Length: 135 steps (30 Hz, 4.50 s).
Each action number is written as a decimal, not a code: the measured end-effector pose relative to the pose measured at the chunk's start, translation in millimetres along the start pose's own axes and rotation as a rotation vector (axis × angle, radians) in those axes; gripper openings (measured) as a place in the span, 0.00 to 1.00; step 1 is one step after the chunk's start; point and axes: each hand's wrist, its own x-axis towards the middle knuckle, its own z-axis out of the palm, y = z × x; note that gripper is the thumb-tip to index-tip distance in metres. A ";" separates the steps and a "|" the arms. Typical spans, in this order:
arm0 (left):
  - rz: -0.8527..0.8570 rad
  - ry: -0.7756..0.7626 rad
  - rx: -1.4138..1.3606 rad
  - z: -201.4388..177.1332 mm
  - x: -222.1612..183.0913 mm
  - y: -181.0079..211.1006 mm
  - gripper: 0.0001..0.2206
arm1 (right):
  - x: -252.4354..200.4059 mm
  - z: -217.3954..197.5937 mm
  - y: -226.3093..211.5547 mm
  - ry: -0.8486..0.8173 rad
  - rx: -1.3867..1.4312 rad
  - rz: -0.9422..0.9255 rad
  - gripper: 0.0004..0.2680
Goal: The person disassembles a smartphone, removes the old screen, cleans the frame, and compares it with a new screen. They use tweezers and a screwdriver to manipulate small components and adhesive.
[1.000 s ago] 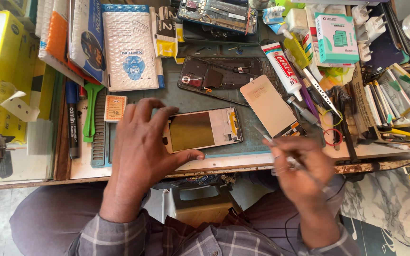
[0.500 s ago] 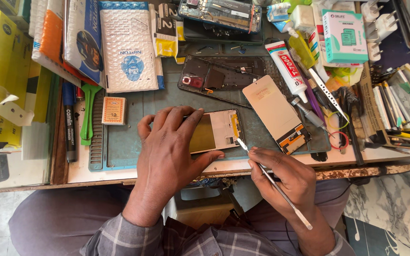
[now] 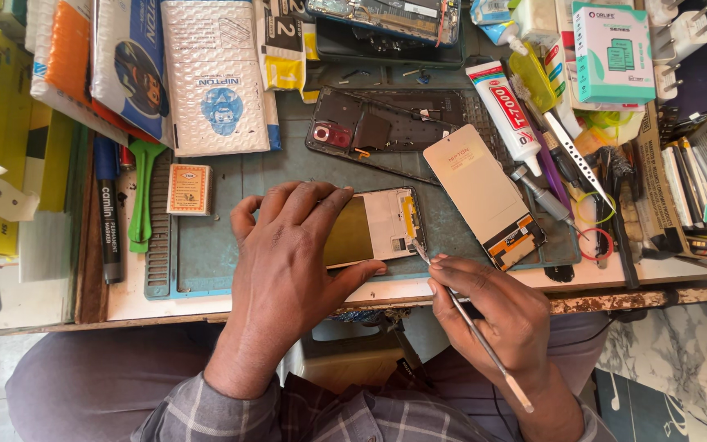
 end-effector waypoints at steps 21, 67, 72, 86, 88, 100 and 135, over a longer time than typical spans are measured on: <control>-0.022 -0.019 -0.006 0.0 2.9 0.4 0.35 | 4.4 -3.2 -3.4 -0.024 0.016 0.063 0.08; -0.021 -0.017 -0.019 -1.4 3.6 0.0 0.35 | 5.3 10.1 -5.1 0.090 -0.057 0.065 0.06; -0.018 -0.015 -0.021 -0.9 3.3 -0.9 0.35 | 7.7 12.8 -3.8 0.092 -0.101 0.025 0.06; -0.015 -0.001 -0.018 -0.5 2.4 -1.0 0.34 | 24.5 11.1 -1.6 -0.034 -0.110 -0.116 0.12; -0.017 0.004 -0.009 -1.0 3.0 -0.9 0.34 | 30.5 11.7 -8.6 -0.112 -0.170 -0.126 0.12; -0.025 0.011 -0.029 -0.9 0.7 -1.9 0.34 | 17.5 1.5 -12.3 -0.005 -0.039 0.079 0.07; 0.018 0.074 -0.077 -16.7 -14.5 -12.4 0.33 | 30.4 -103.6 83.5 -0.201 -0.829 0.511 0.16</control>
